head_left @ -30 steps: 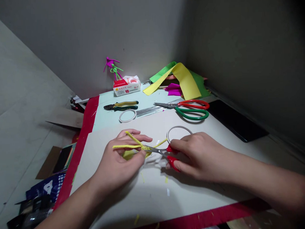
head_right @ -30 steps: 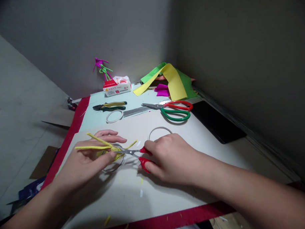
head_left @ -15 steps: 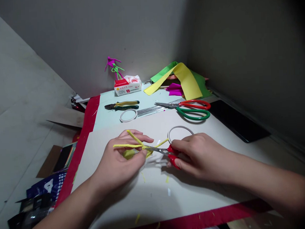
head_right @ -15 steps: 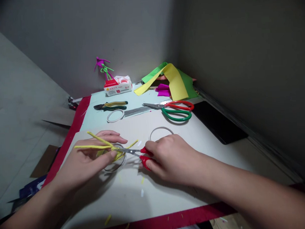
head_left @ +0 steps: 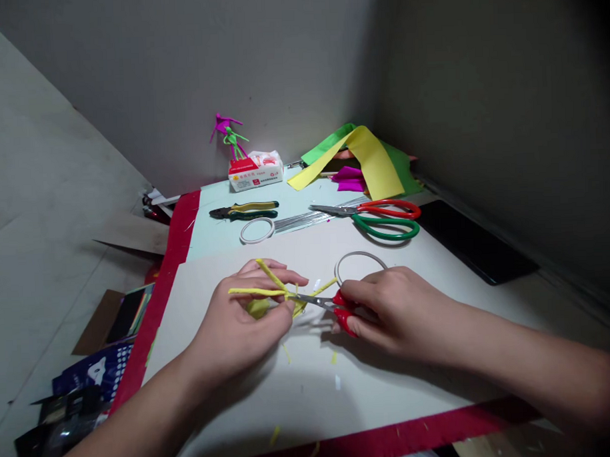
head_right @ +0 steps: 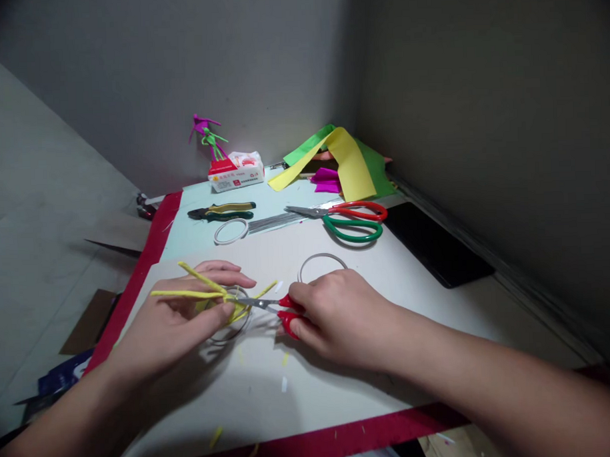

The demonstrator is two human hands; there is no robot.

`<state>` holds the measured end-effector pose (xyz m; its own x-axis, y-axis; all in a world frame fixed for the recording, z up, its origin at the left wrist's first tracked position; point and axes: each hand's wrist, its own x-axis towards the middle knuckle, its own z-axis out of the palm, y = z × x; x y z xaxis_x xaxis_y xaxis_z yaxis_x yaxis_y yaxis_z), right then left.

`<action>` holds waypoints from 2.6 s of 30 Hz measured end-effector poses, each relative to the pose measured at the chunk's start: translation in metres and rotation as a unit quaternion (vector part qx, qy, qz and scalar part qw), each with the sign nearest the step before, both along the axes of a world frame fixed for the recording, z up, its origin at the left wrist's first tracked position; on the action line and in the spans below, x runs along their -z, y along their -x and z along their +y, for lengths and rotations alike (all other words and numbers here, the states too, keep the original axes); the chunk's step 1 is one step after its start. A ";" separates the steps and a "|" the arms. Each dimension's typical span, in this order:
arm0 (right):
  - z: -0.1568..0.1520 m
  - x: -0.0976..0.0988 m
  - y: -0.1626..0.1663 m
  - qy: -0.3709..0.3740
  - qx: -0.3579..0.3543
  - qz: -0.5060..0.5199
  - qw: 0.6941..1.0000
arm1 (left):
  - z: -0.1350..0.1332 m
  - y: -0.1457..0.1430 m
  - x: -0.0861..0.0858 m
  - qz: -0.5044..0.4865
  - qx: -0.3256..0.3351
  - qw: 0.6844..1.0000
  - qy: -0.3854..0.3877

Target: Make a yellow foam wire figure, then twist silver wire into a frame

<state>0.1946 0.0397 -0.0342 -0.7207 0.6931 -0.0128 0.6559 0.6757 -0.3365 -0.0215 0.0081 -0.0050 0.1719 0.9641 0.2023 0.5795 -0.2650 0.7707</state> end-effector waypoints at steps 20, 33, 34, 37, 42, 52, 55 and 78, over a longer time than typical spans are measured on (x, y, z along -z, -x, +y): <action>-0.002 0.004 0.001 -0.007 0.015 0.013 1.000 | -0.001 0.000 0.000 0.000 -0.018 1.000 0.002; -0.003 -0.003 -0.001 0.038 0.005 0.020 0.999 | -0.002 -0.002 -0.003 0.000 -0.009 1.000 0.011; -0.003 -0.004 -0.001 0.049 -0.001 0.023 0.999 | -0.003 -0.002 -0.003 0.001 -0.007 1.000 0.010; -0.003 -0.007 -0.002 0.071 -0.011 0.030 0.997 | -0.003 -0.001 -0.003 0.004 -0.004 1.000 0.006; -0.003 -0.007 -0.002 0.082 -0.015 0.037 0.996 | -0.003 0.000 -0.002 0.005 0.005 1.000 -0.007; -0.005 -0.007 -0.001 0.095 -0.005 0.056 0.994 | -0.003 -0.002 -0.001 0.010 0.015 1.000 -0.011; -0.005 -0.007 -0.001 0.095 -0.006 0.062 0.994 | -0.002 -0.002 -0.001 0.010 0.019 1.000 -0.016; -0.013 0.008 0.014 0.255 0.079 0.519 0.812 | -0.009 -0.019 0.013 -0.007 0.037 0.999 0.032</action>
